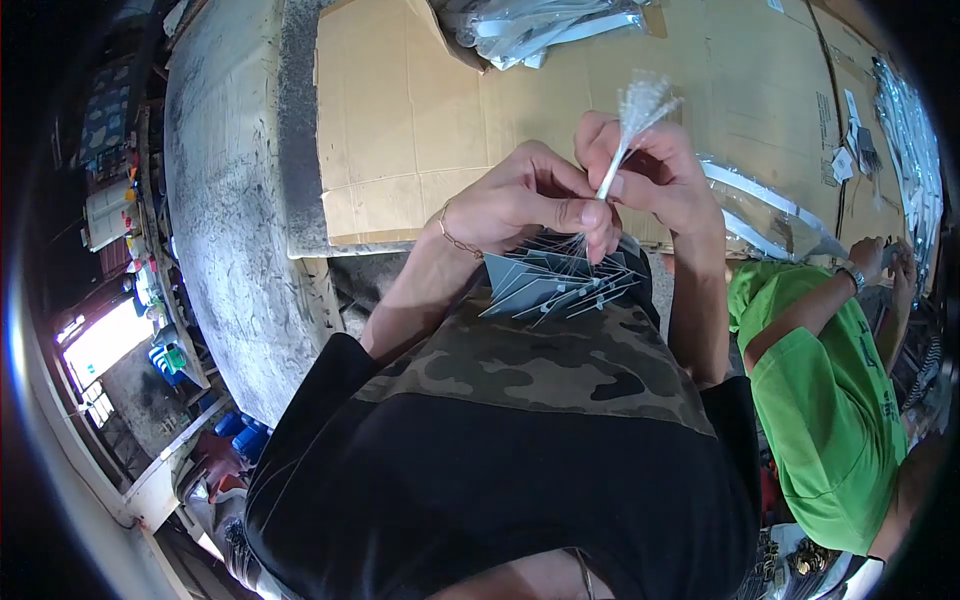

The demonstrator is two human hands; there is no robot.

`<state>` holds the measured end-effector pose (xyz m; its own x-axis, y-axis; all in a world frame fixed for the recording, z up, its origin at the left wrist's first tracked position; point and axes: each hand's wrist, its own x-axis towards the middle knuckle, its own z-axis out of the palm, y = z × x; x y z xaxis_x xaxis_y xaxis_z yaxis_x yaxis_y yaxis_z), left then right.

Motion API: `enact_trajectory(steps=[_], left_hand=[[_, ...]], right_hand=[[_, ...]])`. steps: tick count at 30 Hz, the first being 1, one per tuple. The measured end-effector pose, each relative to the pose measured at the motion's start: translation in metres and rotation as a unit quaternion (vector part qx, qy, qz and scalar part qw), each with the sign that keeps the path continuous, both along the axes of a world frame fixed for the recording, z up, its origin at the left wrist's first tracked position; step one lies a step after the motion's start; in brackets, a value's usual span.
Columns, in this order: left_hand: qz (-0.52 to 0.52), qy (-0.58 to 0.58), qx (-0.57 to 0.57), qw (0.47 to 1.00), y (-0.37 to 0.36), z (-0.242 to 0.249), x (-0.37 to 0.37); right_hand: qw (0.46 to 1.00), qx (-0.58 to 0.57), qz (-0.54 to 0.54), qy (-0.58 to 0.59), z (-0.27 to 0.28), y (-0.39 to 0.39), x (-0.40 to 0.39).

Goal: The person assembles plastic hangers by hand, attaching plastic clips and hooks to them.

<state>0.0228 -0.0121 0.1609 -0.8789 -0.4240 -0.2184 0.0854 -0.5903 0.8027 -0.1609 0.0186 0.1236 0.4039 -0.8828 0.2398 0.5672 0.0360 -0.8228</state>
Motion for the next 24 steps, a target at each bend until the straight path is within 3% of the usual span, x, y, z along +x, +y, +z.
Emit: enact_trajectory(steps=[3, 5, 7, 11, 13, 16, 19, 21, 22, 24], left_hand=[[0.0, 0.026, 0.032, 0.999, 0.004, 0.002, 0.0], [0.011, -0.028, 0.006, 1.0, 0.003, 0.008, 0.001], [0.024, -0.042, -0.006, 0.999, 0.005, 0.009, 0.002], [0.036, -0.114, -0.043, 0.992, 0.006, 0.018, 0.004], [0.034, -0.083, -0.062, 0.994, 0.011, 0.019, 0.004], [0.044, -0.066, -0.095, 0.992, 0.017, 0.024, 0.004], [0.085, -0.137, -0.182, 0.97, 0.024, 0.035, 0.0], [0.143, -0.254, -0.388, 0.874, 0.03, 0.039, -0.002], [0.145, -0.256, -0.386, 0.874, 0.032, 0.038, -0.002], [0.203, -0.265, -0.603, 0.725, 0.034, 0.035, -0.003]], right_hand=[[0.999, -0.025, -0.038, 0.015, 0.002, 0.004, 0.006], [0.997, -0.037, -0.069, 0.019, 0.006, 0.008, 0.008], [0.994, 0.039, -0.085, 0.053, 0.016, 0.016, 0.007], [0.984, 0.059, -0.142, 0.091, 0.013, 0.023, 0.012], [0.941, 0.099, -0.26, 0.193, 0.006, 0.026, 0.012], [0.951, 0.121, -0.25, 0.133, 0.008, 0.03, 0.0], [0.949, 0.143, -0.248, 0.131, 0.021, 0.042, 0.001], [0.951, 0.142, -0.241, 0.13, 0.03, 0.048, 0.004], [0.951, 0.127, -0.238, 0.152, 0.035, 0.051, 0.007], [0.95, 0.112, -0.235, 0.173, 0.04, 0.056, 0.014]])
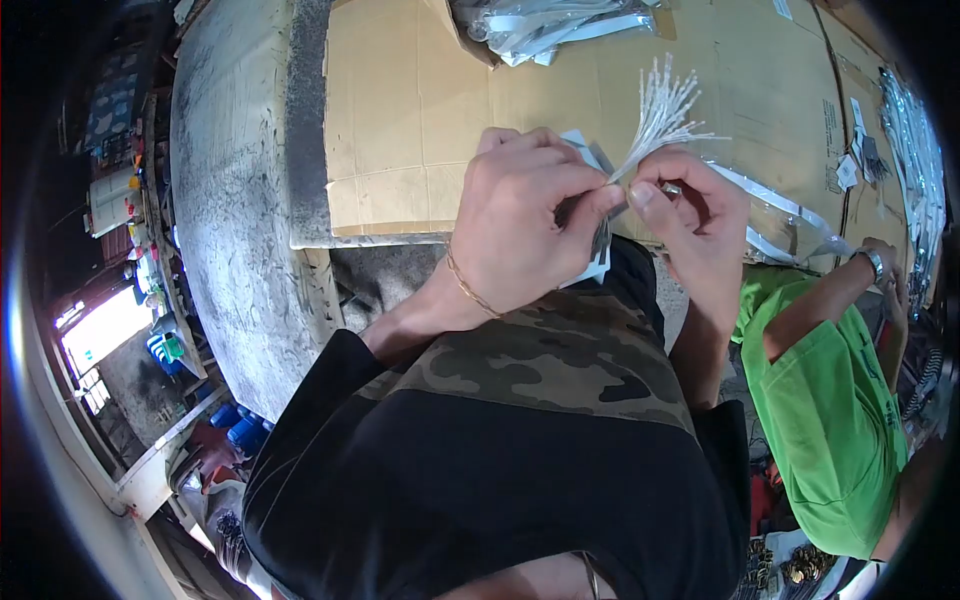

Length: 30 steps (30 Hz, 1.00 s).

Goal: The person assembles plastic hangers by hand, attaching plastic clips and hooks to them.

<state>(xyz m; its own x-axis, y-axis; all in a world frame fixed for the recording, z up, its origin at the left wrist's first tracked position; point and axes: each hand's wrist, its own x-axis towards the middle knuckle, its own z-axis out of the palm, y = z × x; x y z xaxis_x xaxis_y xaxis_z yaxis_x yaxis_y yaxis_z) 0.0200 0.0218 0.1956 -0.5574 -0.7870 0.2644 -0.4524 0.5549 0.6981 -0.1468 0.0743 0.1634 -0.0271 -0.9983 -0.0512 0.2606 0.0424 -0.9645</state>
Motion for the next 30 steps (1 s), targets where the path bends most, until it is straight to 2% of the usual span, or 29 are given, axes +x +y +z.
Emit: enact_trajectory(steps=[1, 3, 6, 9, 11, 17, 30], left_hand=[[0.001, 0.0, 0.001, 1.0, 0.001, -0.001, -0.001], [0.029, -0.042, -0.102, 0.993, 0.002, -0.004, -0.002], [0.051, -0.075, -0.163, 0.982, 0.002, -0.005, -0.005], [0.063, -0.07, -0.185, 0.978, 0.002, -0.006, -0.007], [0.061, -0.074, -0.196, 0.976, 0.002, -0.009, -0.006], [0.043, -0.087, -0.225, 0.97, -0.003, -0.014, -0.002], [0.02, -0.098, -0.232, 0.968, -0.005, -0.021, -0.001]], right_hand=[[1.0, 0.008, -0.022, 0.015, 0.002, 0.001, 0.004], [0.998, 0.015, -0.044, 0.031, 0.004, 0.002, 0.012], [0.995, 0.028, -0.081, 0.058, 0.01, 0.001, 0.019], [0.99, 0.036, -0.113, 0.073, 0.012, -0.001, 0.024], [0.982, 0.016, -0.13, 0.139, 0.009, -0.003, 0.027], [0.971, 0.034, -0.155, 0.177, 0.012, -0.006, 0.036], [0.977, 0.022, -0.153, 0.149, 0.003, -0.005, 0.037]])
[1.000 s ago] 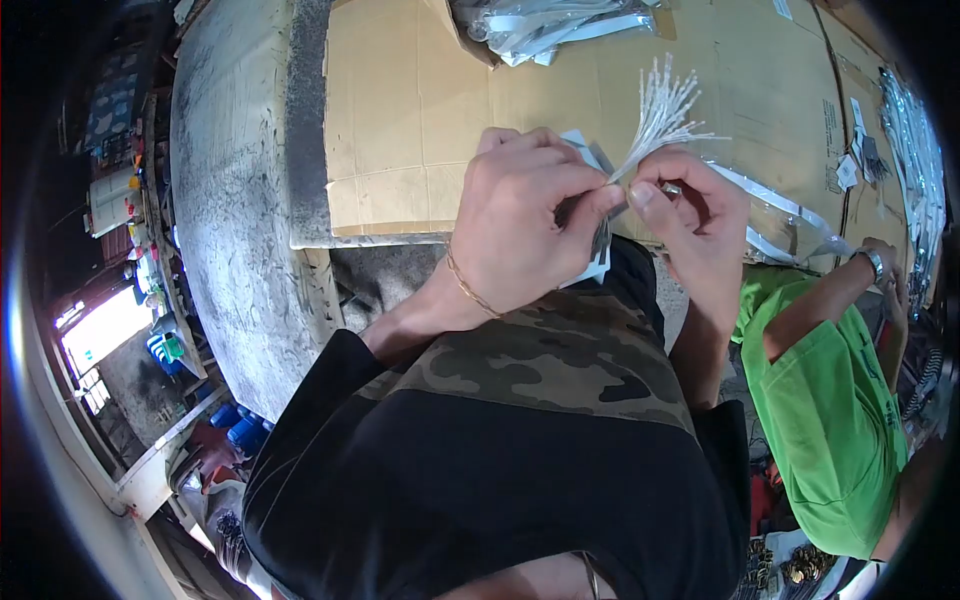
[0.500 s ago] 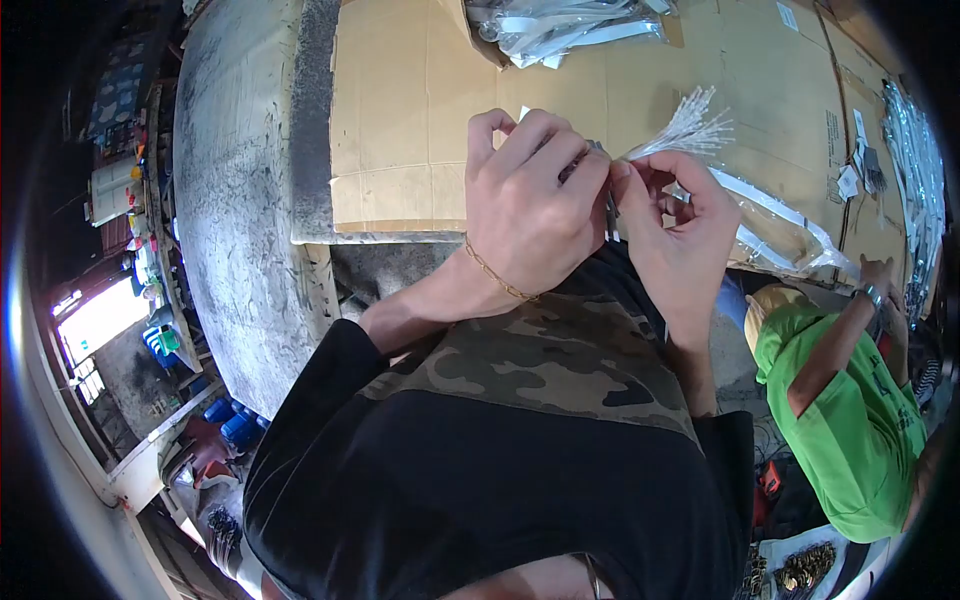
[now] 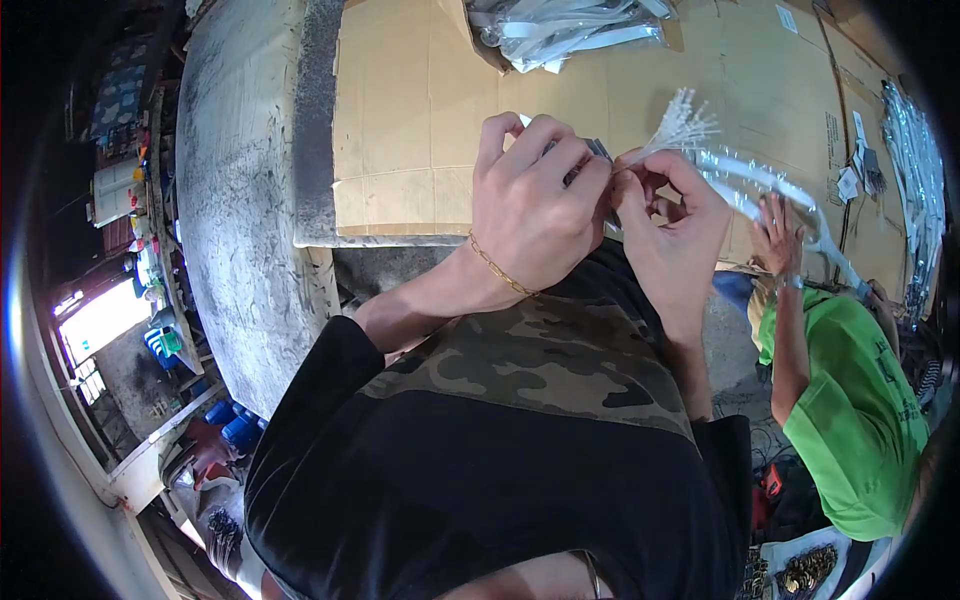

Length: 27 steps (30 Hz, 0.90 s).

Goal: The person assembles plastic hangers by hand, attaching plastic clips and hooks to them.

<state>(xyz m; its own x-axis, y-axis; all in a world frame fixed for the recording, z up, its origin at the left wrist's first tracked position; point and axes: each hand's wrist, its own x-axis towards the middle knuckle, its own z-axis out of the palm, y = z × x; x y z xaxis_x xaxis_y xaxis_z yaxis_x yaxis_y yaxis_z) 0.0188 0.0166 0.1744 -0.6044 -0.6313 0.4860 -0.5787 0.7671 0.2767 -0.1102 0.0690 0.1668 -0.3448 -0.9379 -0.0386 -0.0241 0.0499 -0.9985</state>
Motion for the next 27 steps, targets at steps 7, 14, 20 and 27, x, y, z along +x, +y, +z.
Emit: enact_trajectory(steps=[7, 14, 20, 27], left_hand=[[0.001, 0.005, -0.005, 1.0, 0.001, -0.004, -0.002], [-0.058, 0.113, 0.148, 0.981, -0.007, 0.013, -0.003], [-0.166, 0.197, 0.281, 0.925, -0.024, 0.029, -0.004], [-0.143, 0.262, 0.371, 0.879, -0.014, 0.026, -0.008]], right_hand=[[0.999, 0.005, -0.021, 0.023, -0.003, 0.004, 0.004], [0.997, -0.011, 0.055, -0.047, 0.015, 0.0, -0.022], [0.989, -0.062, 0.132, 0.014, 0.044, -0.008, -0.045], [0.989, -0.099, 0.1, -0.042, 0.038, -0.006, -0.043]])
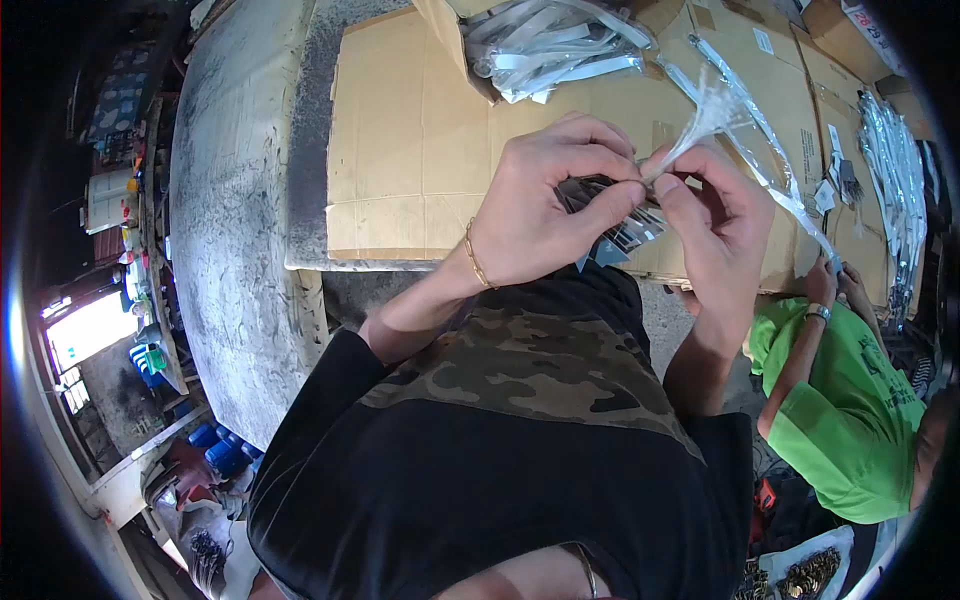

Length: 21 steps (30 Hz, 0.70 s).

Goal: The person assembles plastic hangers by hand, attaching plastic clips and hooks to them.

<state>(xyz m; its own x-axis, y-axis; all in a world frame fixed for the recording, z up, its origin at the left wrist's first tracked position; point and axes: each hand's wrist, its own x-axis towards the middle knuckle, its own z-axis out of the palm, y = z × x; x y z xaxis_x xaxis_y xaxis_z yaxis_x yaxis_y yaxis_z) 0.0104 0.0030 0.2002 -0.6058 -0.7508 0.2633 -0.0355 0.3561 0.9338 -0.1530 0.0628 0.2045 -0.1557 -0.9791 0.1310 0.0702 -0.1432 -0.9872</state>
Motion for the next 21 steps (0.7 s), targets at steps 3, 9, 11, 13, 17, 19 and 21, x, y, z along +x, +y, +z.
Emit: enact_trajectory(steps=[3, 9, 11, 13, 17, 19, 21], left_hand=[[0.02, 0.001, 0.04, 0.999, 0.006, -0.001, 0.0], [0.046, -0.027, 0.044, 0.998, 0.011, -0.001, 0.002], [0.052, -0.038, 0.021, 0.998, 0.011, -0.002, 0.002], [0.058, -0.048, -0.003, 0.997, 0.01, -0.003, 0.002], [0.107, -0.091, -0.126, 0.982, 0.011, 0.001, 0.001], [0.116, -0.114, -0.199, 0.966, 0.01, 0.001, 0.0], [0.115, -0.094, -0.258, 0.955, 0.011, -0.003, -0.003]], right_hand=[[1.0, -0.011, -0.017, 0.011, -0.004, 0.0, 0.002], [0.999, 0.006, 0.001, 0.045, -0.001, 0.002, 0.0], [0.999, 0.016, -0.001, 0.046, 0.003, 0.001, 0.002], [0.999, 0.026, -0.003, 0.047, 0.003, 0.0, 0.005], [0.996, 0.071, -0.023, 0.05, 0.002, -0.001, 0.01], [0.994, 0.092, -0.027, 0.056, 0.0, -0.001, 0.011], [0.996, 0.062, -0.026, 0.06, -0.005, 0.0, 0.011]])
